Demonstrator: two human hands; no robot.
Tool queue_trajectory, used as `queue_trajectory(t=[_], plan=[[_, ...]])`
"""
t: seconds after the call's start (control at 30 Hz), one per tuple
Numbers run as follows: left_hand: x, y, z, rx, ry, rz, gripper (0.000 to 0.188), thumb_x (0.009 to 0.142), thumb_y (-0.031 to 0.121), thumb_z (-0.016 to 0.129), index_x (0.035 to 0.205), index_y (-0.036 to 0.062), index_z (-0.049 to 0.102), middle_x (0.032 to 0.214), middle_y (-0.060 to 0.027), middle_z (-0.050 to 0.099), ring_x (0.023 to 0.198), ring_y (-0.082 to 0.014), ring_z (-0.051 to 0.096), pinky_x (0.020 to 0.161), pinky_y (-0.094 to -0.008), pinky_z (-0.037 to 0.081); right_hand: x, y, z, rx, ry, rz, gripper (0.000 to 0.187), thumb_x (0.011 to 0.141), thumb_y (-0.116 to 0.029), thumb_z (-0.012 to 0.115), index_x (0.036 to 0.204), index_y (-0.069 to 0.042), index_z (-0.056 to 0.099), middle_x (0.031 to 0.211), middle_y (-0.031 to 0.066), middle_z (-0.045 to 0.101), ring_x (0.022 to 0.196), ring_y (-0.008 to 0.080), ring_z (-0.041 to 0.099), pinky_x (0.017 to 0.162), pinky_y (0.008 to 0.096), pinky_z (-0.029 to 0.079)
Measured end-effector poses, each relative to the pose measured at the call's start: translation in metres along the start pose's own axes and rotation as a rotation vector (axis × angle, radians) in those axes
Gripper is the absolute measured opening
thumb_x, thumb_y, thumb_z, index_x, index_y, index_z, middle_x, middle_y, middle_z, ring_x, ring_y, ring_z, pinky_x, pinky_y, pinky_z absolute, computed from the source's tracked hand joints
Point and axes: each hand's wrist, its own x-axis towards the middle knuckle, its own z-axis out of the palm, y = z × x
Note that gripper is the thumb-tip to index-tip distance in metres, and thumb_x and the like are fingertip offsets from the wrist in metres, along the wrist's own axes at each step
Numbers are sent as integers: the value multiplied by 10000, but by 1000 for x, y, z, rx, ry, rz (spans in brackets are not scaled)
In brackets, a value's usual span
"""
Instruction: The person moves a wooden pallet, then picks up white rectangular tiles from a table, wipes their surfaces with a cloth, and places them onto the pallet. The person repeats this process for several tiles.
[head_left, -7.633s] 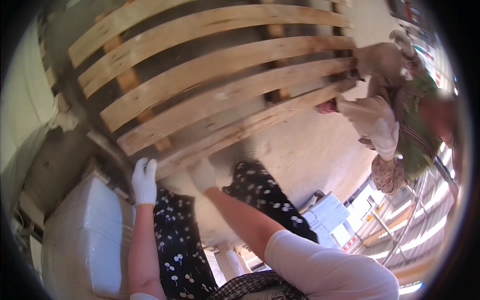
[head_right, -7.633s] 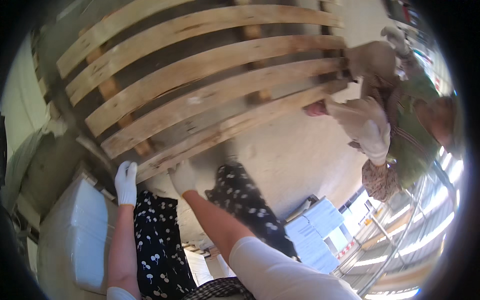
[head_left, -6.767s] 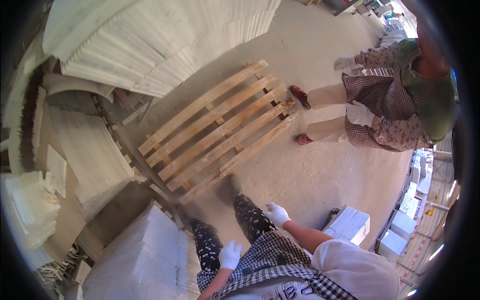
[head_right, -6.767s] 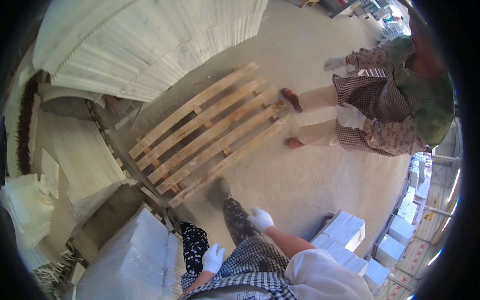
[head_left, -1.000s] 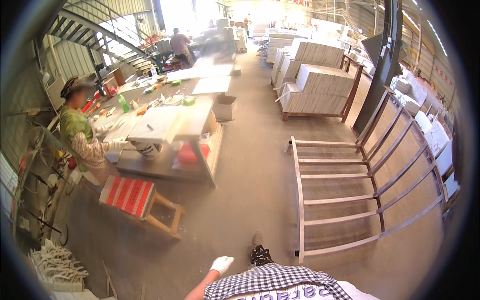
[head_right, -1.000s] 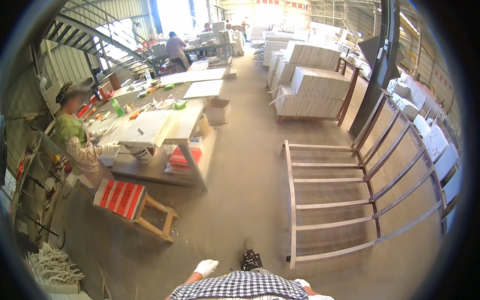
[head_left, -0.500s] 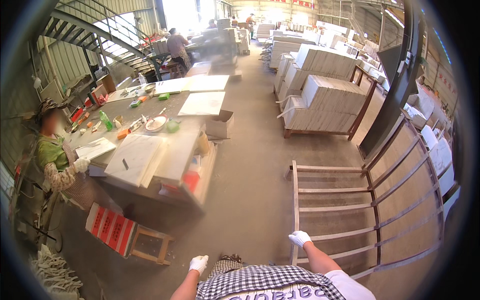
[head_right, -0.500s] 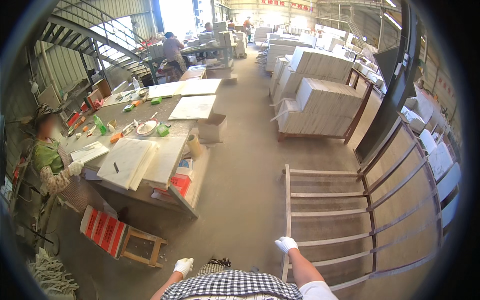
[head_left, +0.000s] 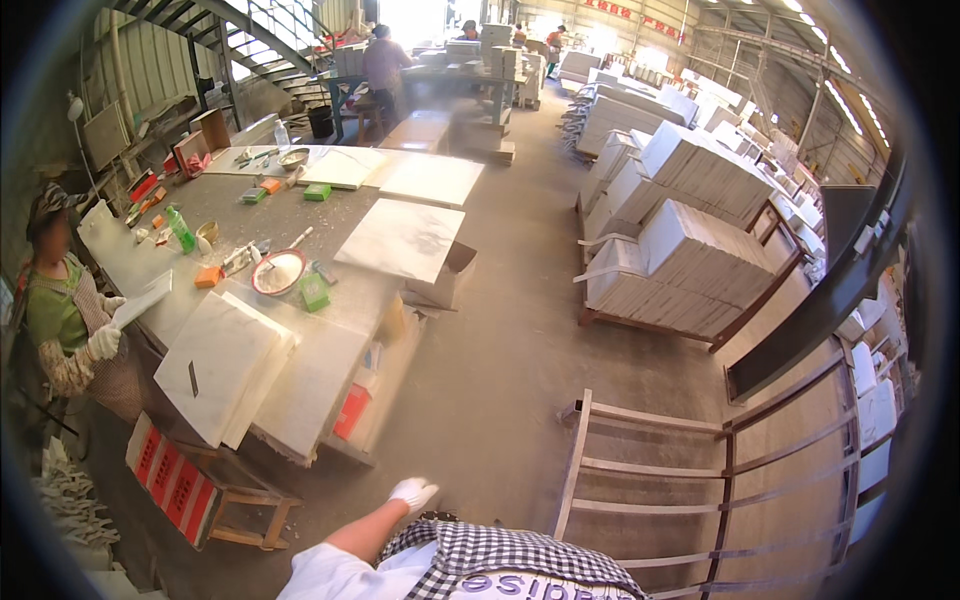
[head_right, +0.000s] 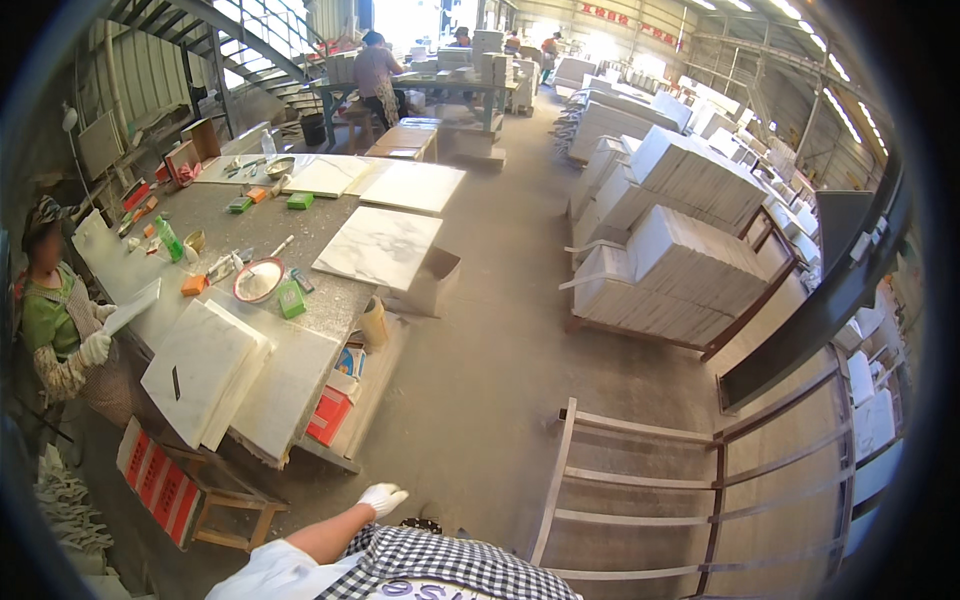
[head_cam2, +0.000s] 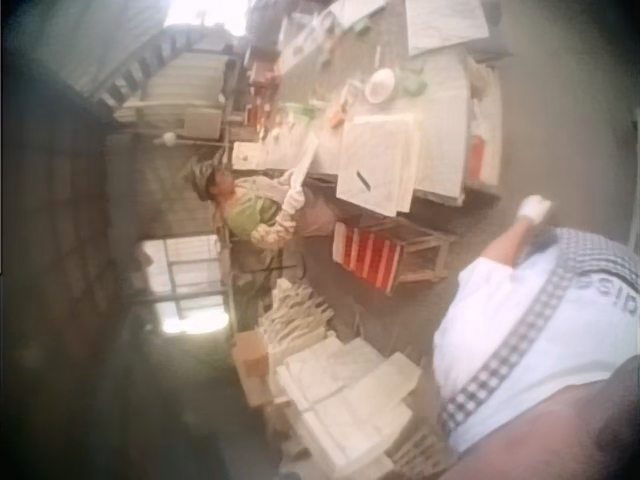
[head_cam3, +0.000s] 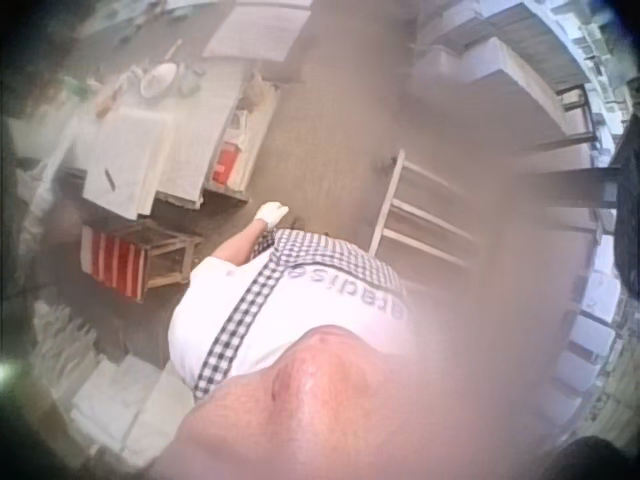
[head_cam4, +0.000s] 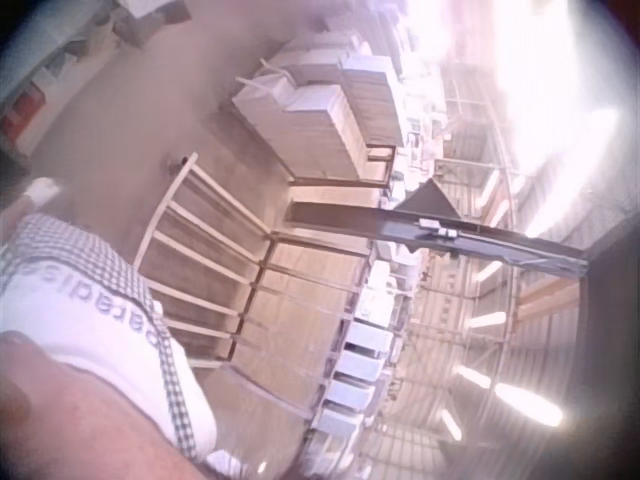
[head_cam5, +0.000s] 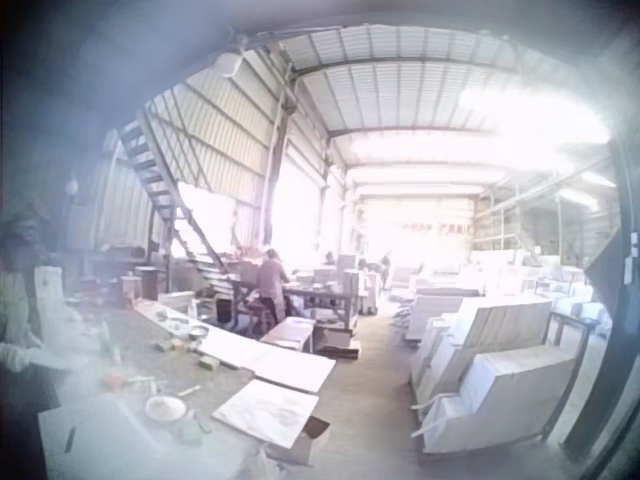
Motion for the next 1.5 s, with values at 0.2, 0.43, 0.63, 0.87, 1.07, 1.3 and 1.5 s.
queue_trajectory(t=[0.2, 0.43, 0.63, 0.87, 1.07, 1.3, 1.5], plan=[[81, 141, -85, 3, 94, 301, 444, 936, 454, 500, 1048, 64, 681, 1058, -187, 692, 1019, -368, 643, 891, -457, 491, 58, -38, -77, 216, 57, 72, 304, 846, -344, 606, 941, -93, 749, 1006, 187, 713, 953, 353, 687, 841, 455, 552], [166, 274, -138, -39, 488, 499, 311, 920, 364, 553, 902, 65, 636, 875, -166, 674, 865, -370, 640, 772, -479, 496, 168, -52, -152, 78, -17, -19, 247, 806, -315, 653, 897, -111, 759, 972, 184, 720, 912, 346, 703, 809, 452, 570], [214, 351, -186, -90, 725, 492, 250, 867, 294, 648, 949, 57, 664, 847, -181, 673, 807, -376, 644, 716, -469, 504, 277, -65, -296, -757, 125, -468, 171, 757, -267, 708, 824, -122, 769, 913, 164, 730, 875, 339, 713, 778, 453, 580], [282, 348, -241, -54, 1002, 266, 359, 828, 291, 712, 1065, 27, 659, 911, -188, 690, 854, -374, 649, 773, -475, 499, 360, -184, -444, 256, 260, -192, 353, 868, -363, 547, 965, -93, 752, 914, 113, 743, 937, 285, 698, 857, 385, 531], [368, 334, -321, 99, 1036, 158, 492, 827, 291, 716, 1210, 9, 590, 1090, -215, 629, 1015, -393, 570, 893, -492, 438, 411, -236, -454, -133, 73, -316, 432, 889, -434, 515, 1102, -125, 730, 1108, 133, 710, 1073, 322, 654, 943, 408, 506], [517, 328, -442, 275, 1018, -158, 708, 898, 493, 578, 1427, 44, 440, 1460, -191, 440, 1389, -389, 327, 1148, -582, 194, 440, -217, -502, -198, -4, -185, 384, 860, -401, 530, 977, -98, 737, 1054, 129, 715, 1024, 320, 659, 856, 436, 524], [606, 320, -522, 207, 833, -427, 851, 908, 608, 495, 1524, 58, 289, 1593, -185, 242, 1494, -367, 135, 1196, -562, 59, 488, -302, -564, -48, 3, -133, 372, 866, -382, 536, 983, -89, 732, 1042, 130, 714, 1004, 308, 659, 844, 426, 524]])
